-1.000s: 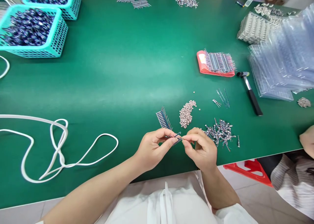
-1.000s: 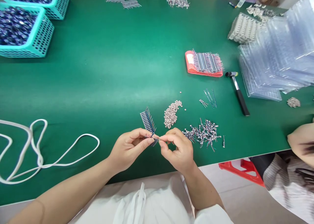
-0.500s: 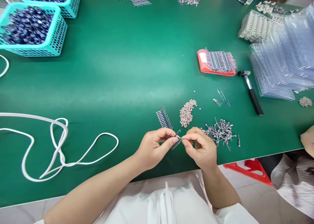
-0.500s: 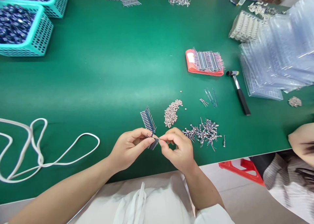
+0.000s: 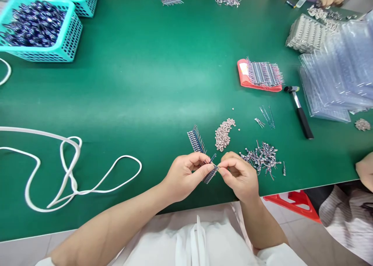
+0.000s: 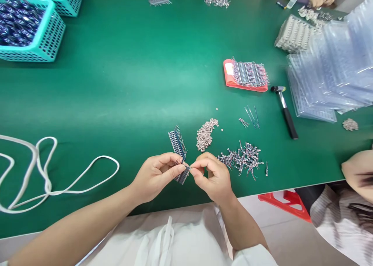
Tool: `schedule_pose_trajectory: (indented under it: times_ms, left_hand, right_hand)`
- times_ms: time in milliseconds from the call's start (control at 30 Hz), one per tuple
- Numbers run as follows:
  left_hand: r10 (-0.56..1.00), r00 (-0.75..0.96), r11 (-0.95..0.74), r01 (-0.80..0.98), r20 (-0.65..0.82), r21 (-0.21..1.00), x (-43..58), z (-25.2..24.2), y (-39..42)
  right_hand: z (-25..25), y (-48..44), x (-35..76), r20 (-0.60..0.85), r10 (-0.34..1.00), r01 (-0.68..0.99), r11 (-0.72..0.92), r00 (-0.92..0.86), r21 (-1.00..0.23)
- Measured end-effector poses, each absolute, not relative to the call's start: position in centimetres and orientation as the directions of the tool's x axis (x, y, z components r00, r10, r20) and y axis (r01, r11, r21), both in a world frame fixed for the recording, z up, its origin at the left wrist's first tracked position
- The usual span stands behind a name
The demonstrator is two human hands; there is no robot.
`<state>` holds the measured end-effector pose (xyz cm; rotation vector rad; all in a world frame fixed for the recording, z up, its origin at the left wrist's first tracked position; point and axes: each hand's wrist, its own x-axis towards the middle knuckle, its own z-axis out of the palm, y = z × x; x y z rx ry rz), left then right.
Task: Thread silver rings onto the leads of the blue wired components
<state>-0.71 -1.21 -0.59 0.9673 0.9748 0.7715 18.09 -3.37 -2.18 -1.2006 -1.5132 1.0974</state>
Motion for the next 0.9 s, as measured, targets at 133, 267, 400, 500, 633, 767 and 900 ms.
schedule_pose_trajectory:
  times_ms: [133,267,400,500,633,767,900]
  left_hand:
    - [0.862,0.385,0.402,-0.121,-0.330,0.908,-0.84,-0.37,-1.07]
    - [0.859,0.388,0.393,-0.084,-0.334,0.916,-0.97,-0.26,-1.04]
    - [0.862,0.400,0.359,-0.051,-0.310,0.932,-1.01,-0.34,-1.15]
    - [0.874,0.394,0.328,-0.047,-0.284,0.943,-1.01,-0.36,-1.20]
    - [0.878,0.402,0.290,-0.021,-0.258,0.957,-1.09,-0.29,-1.17]
    - [0.873,0.422,0.267,0.008,-0.245,0.964,-1.21,-0.16,-1.06]
    - [0.867,0.438,0.243,0.047,-0.239,0.969,-1.30,0.09,-0.96]
  right_hand:
    - [-2.16,-3.23,18.34,0.060,0.981,0.126,0.084,-0.183,-0.988]
    - [-2.21,-3.12,18.66,0.015,0.976,0.086,0.035,-0.216,-0.996]
    - [-2.24,-3.07,18.74,-0.002,0.975,0.079,0.016,-0.222,-0.997]
    - [-2.22,-3.05,18.69,0.000,0.976,0.078,0.018,-0.219,-0.997]
    - [-2.21,-3.00,18.65,-0.007,0.973,0.053,0.006,-0.230,-0.999]
    - [-2.30,-2.94,18.73,-0.011,0.964,-0.004,-0.012,-0.265,-1.000]
    - [-2.35,-2.87,18.77,-0.030,0.961,-0.040,-0.043,-0.274,-0.998]
